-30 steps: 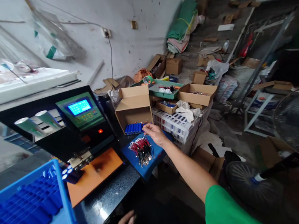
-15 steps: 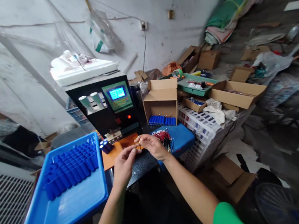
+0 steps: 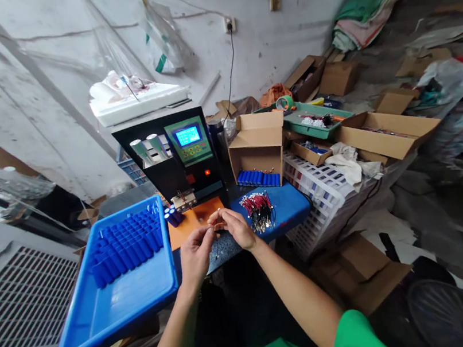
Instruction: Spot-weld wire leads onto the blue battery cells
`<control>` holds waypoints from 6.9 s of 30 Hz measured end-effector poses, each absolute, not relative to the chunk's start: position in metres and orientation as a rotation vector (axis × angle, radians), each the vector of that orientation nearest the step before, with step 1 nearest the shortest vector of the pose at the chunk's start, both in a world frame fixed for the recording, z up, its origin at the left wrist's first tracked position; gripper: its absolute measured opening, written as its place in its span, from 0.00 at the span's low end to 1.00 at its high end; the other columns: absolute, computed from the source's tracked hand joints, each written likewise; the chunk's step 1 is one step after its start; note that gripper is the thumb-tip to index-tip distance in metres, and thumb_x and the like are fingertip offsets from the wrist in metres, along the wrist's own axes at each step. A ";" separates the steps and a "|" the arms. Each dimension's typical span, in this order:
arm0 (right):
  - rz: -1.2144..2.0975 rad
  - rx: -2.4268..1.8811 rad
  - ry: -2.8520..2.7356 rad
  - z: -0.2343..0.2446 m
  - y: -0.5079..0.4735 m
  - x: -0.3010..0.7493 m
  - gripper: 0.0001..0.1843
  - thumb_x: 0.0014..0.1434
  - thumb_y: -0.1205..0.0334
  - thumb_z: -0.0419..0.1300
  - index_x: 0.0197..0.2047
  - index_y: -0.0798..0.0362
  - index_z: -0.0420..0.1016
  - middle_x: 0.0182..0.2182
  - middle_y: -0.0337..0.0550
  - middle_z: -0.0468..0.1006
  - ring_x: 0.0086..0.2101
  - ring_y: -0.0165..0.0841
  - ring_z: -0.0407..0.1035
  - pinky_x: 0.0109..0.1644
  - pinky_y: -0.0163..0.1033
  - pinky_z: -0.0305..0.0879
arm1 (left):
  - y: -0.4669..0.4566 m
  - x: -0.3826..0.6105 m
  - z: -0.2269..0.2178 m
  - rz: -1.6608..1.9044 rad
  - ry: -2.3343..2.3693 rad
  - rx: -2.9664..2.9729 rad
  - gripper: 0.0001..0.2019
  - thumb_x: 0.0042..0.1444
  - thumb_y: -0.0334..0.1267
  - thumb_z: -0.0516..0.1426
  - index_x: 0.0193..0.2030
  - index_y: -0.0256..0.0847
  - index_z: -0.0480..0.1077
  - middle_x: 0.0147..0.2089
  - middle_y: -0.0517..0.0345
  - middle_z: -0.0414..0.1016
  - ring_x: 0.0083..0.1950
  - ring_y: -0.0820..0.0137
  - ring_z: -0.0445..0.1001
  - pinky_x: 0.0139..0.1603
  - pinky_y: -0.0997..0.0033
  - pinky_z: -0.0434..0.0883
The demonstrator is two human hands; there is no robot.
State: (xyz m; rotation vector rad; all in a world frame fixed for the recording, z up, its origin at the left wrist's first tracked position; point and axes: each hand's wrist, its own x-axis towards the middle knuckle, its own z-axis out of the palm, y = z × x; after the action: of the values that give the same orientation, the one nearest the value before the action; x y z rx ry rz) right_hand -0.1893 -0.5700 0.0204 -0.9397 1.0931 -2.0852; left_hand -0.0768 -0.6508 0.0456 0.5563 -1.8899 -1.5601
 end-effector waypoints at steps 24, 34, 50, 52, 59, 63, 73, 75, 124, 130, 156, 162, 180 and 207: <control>-2.017 -0.809 1.645 -0.010 -0.579 -0.171 0.15 0.53 0.49 0.64 0.28 0.53 0.73 0.25 0.42 0.76 0.28 0.35 0.72 0.36 0.40 0.69 | -0.761 -0.085 0.020 -0.727 -1.903 1.282 0.12 0.52 0.37 0.63 0.40 0.42 0.66 0.36 0.57 0.74 0.39 0.66 0.74 0.43 0.66 0.69; -2.063 -0.667 1.576 -0.011 -0.588 -0.188 0.17 0.50 0.47 0.66 0.28 0.53 0.72 0.23 0.41 0.75 0.26 0.34 0.71 0.35 0.40 0.69 | -0.739 -0.081 0.006 -0.891 -1.997 0.949 0.11 0.55 0.40 0.57 0.44 0.40 0.74 0.30 0.59 0.74 0.30 0.69 0.72 0.36 0.69 0.68; -1.950 -0.828 1.662 0.009 -0.666 -0.219 0.08 0.54 0.60 0.60 0.26 0.53 0.75 0.25 0.43 0.79 0.29 0.35 0.74 0.33 0.36 0.68 | -0.720 -0.108 0.004 -1.092 -1.994 0.745 0.17 0.58 0.43 0.56 0.51 0.40 0.75 0.47 0.51 0.81 0.47 0.62 0.78 0.52 0.63 0.72; -1.927 -0.824 1.712 0.010 -0.670 -0.219 0.07 0.54 0.61 0.60 0.28 0.53 0.77 0.26 0.42 0.80 0.30 0.35 0.74 0.34 0.36 0.68 | -0.719 -0.109 0.005 -1.079 -1.995 0.750 0.16 0.59 0.43 0.56 0.51 0.39 0.75 0.47 0.52 0.81 0.46 0.62 0.78 0.50 0.63 0.72; -1.861 -0.827 1.844 0.006 -0.674 -0.220 0.06 0.54 0.59 0.63 0.30 0.52 0.78 0.27 0.41 0.81 0.32 0.35 0.75 0.37 0.36 0.70 | -0.719 -0.110 0.004 -1.007 -2.006 0.792 0.15 0.60 0.42 0.56 0.50 0.39 0.75 0.44 0.52 0.81 0.43 0.64 0.78 0.46 0.66 0.72; -1.864 -0.835 1.843 0.005 -0.674 -0.219 0.06 0.53 0.59 0.63 0.29 0.52 0.78 0.27 0.41 0.81 0.32 0.35 0.75 0.37 0.36 0.69 | -0.719 -0.110 0.003 -1.021 -2.014 0.803 0.17 0.61 0.43 0.55 0.53 0.40 0.74 0.46 0.51 0.81 0.45 0.63 0.78 0.49 0.65 0.72; -1.863 -0.858 1.834 0.006 -0.674 -0.218 0.07 0.53 0.58 0.63 0.28 0.52 0.77 0.27 0.41 0.81 0.31 0.35 0.74 0.36 0.36 0.67 | -0.718 -0.109 0.005 -1.017 -2.020 0.802 0.16 0.61 0.42 0.55 0.52 0.40 0.74 0.45 0.52 0.81 0.44 0.64 0.78 0.47 0.66 0.71; -1.854 -0.864 1.831 0.008 -0.673 -0.218 0.07 0.54 0.59 0.62 0.29 0.53 0.77 0.28 0.42 0.81 0.31 0.35 0.74 0.36 0.36 0.66 | -0.718 -0.109 0.005 -1.007 -2.018 0.805 0.16 0.61 0.42 0.55 0.52 0.40 0.74 0.43 0.53 0.81 0.43 0.64 0.78 0.46 0.67 0.71; -1.851 -0.970 1.689 -0.002 -0.646 -0.226 0.15 0.52 0.50 0.61 0.22 0.51 0.69 0.17 0.35 0.68 0.24 0.31 0.63 0.29 0.35 0.58 | -0.718 -0.110 0.006 -1.050 -2.031 0.797 0.14 0.59 0.43 0.57 0.48 0.39 0.75 0.39 0.55 0.80 0.40 0.67 0.76 0.45 0.69 0.72; -1.881 -0.909 1.601 -0.003 -0.645 -0.229 0.19 0.49 0.46 0.64 0.22 0.52 0.68 0.17 0.34 0.67 0.20 0.27 0.60 0.26 0.33 0.54 | -0.718 -0.088 0.004 -1.058 -1.918 0.780 0.17 0.61 0.46 0.55 0.51 0.38 0.73 0.52 0.47 0.79 0.53 0.63 0.77 0.57 0.62 0.71; -1.867 -0.962 1.636 -0.011 -0.650 -0.226 0.15 0.52 0.52 0.64 0.25 0.53 0.68 0.21 0.35 0.70 0.23 0.28 0.65 0.27 0.33 0.60 | -0.716 -0.084 -0.006 -0.817 -2.108 0.558 0.06 0.57 0.39 0.58 0.33 0.42 0.76 0.45 0.51 0.75 0.50 0.63 0.74 0.51 0.62 0.72; -1.824 -0.986 1.679 -0.010 -0.646 -0.226 0.12 0.52 0.55 0.64 0.27 0.54 0.70 0.23 0.36 0.74 0.25 0.29 0.69 0.30 0.33 0.64 | -0.716 -0.080 -0.013 -0.861 -2.117 0.557 0.06 0.58 0.39 0.59 0.35 0.42 0.76 0.46 0.50 0.74 0.49 0.64 0.74 0.49 0.62 0.73; -1.855 -0.427 1.151 0.005 -0.591 -0.195 0.22 0.48 0.44 0.69 0.31 0.57 0.75 0.21 0.35 0.71 0.16 0.22 0.60 0.15 0.28 0.47 | -0.676 -0.086 0.010 -1.688 -1.492 0.727 0.15 0.49 0.48 0.66 0.36 0.37 0.74 0.28 0.62 0.72 0.28 0.77 0.68 0.31 0.76 0.65; -2.135 -0.331 1.164 0.002 -0.587 -0.209 0.20 0.45 0.49 0.71 0.27 0.54 0.68 0.18 0.32 0.66 0.18 0.22 0.57 0.18 0.28 0.47 | -0.715 -0.090 0.012 -0.944 -2.248 0.539 0.12 0.64 0.45 0.53 0.50 0.44 0.66 0.41 0.53 0.77 0.39 0.67 0.75 0.42 0.65 0.72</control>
State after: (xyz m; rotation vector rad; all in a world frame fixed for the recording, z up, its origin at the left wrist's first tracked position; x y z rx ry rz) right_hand -0.2089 -0.5865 0.0015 -0.3312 1.1645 -2.1349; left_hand -0.0902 -0.7148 0.0116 0.5395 -2.2485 -0.9445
